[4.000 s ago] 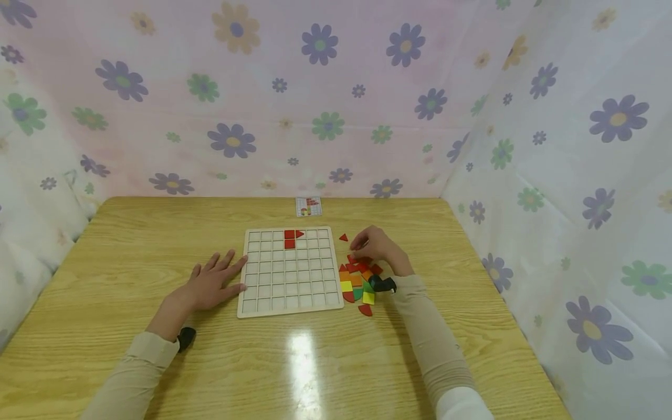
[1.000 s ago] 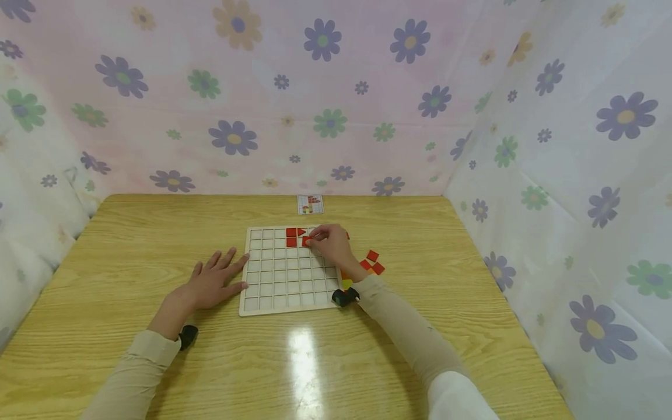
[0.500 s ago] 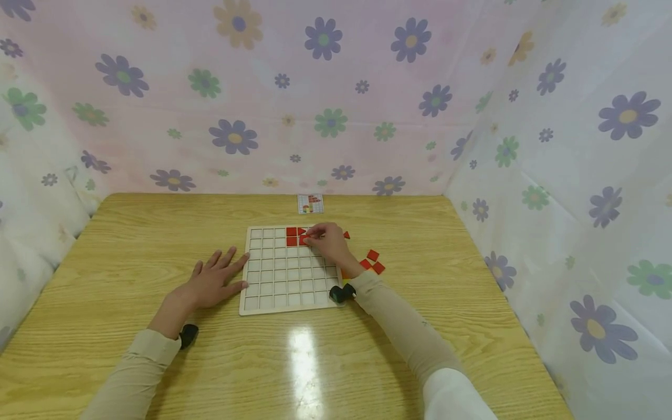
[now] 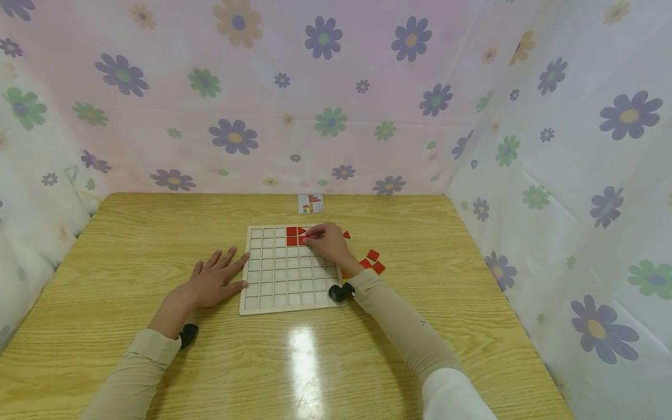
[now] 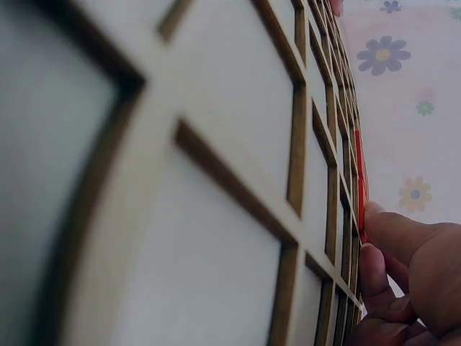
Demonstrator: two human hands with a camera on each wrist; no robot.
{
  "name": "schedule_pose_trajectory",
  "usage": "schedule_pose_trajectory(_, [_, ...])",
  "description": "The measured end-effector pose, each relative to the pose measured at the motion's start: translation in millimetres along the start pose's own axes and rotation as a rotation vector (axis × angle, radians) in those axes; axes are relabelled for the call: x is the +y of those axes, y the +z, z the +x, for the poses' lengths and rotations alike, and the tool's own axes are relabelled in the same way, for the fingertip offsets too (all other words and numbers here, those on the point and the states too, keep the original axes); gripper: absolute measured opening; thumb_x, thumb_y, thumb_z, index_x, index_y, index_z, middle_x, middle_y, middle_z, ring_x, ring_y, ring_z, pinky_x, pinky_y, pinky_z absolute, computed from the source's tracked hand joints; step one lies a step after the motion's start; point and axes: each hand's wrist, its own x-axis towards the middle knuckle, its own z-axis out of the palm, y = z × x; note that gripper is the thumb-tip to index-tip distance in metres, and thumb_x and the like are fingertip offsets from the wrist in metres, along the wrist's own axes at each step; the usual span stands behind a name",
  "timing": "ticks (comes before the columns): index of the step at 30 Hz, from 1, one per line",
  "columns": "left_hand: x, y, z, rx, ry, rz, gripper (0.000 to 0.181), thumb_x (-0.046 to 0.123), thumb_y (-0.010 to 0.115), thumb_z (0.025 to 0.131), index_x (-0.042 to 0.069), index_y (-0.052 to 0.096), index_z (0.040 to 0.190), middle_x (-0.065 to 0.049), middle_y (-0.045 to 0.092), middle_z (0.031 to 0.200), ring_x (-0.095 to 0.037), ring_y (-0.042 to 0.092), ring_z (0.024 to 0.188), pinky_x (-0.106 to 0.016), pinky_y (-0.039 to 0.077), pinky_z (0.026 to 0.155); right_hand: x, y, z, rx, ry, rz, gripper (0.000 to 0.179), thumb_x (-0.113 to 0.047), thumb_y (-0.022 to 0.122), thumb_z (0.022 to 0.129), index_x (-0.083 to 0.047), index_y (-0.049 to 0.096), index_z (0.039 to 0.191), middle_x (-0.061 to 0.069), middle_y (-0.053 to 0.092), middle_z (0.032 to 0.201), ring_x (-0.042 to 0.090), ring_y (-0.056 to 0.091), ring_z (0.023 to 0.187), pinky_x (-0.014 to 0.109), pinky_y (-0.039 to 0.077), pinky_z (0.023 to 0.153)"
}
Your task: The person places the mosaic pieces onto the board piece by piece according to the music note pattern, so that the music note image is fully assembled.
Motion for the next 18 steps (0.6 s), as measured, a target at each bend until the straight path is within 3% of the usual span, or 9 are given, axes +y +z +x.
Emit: schedule_pose_trajectory(18, [1.5,-1.3,-0.6,-0.005,-0.007,0.005,0.072,0.047,0.054,0.104,0.011,0.029,0.162,-0.027,0.012,0.167,-0.057,0.004,0.150,-0.080,0.003,0.111,0.7,0.5,0.3,0.004,0.004,0.003,0.012,-0.013,0.072,0.096,-0.004,0.079,0.101,0.011,0.076,0.101,0.022,0.070,0.091,0.033,0.056,0.082])
